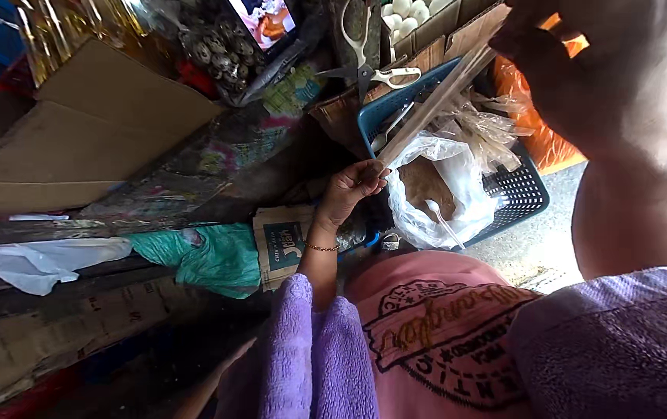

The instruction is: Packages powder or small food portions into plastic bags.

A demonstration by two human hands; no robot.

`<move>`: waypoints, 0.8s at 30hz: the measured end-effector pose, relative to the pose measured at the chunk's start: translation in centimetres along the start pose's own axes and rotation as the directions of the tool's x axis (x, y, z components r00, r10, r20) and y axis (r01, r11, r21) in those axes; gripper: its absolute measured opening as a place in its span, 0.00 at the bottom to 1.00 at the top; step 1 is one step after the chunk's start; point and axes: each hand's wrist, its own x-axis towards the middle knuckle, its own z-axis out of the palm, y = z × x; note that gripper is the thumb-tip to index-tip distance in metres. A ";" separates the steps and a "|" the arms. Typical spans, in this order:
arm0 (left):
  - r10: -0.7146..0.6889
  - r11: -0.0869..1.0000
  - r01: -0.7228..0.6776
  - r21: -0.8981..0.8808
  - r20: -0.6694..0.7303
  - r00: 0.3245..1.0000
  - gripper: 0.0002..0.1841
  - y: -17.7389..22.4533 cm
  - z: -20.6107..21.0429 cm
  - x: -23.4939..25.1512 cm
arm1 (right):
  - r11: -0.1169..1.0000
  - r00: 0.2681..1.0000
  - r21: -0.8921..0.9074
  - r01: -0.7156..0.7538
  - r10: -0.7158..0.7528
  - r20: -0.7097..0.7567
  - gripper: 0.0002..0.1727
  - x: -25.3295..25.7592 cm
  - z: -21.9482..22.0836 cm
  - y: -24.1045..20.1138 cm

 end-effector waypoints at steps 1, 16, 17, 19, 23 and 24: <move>-0.007 1.000 0.007 0.006 0.011 1.000 0.17 -0.1 -0.1 0.0 | 1.000 1.000 0.017 0.024 -0.023 -0.010 0.15 -0.4 0.5 -0.2; -0.049 0.999 0.048 0.017 0.029 0.998 0.15 -0.6 -0.5 -1.1 | 0.990 0.994 -0.114 -0.081 0.088 0.062 0.18 -0.7 0.6 0.3; -0.049 0.999 0.049 0.018 0.039 0.998 0.16 -0.6 -0.6 -1.1 | 0.988 0.991 -0.118 -0.104 0.113 0.076 0.18 -0.6 0.6 0.6; -0.064 0.998 0.062 0.025 0.051 0.997 0.18 -0.6 -0.8 -1.3 | 0.986 0.987 -0.119 -0.121 0.132 0.093 0.19 -0.6 0.7 0.8; -0.067 0.998 0.065 0.028 0.102 0.992 0.20 -0.5 -0.7 -1.6 | 0.986 0.988 -0.112 -0.123 0.132 0.081 0.18 -0.3 1.2 0.1; -0.056 0.998 0.052 0.031 0.139 0.989 0.20 -0.3 -0.6 -1.6 | 0.986 0.987 -0.114 -0.124 0.135 0.088 0.18 -0.2 1.3 -0.3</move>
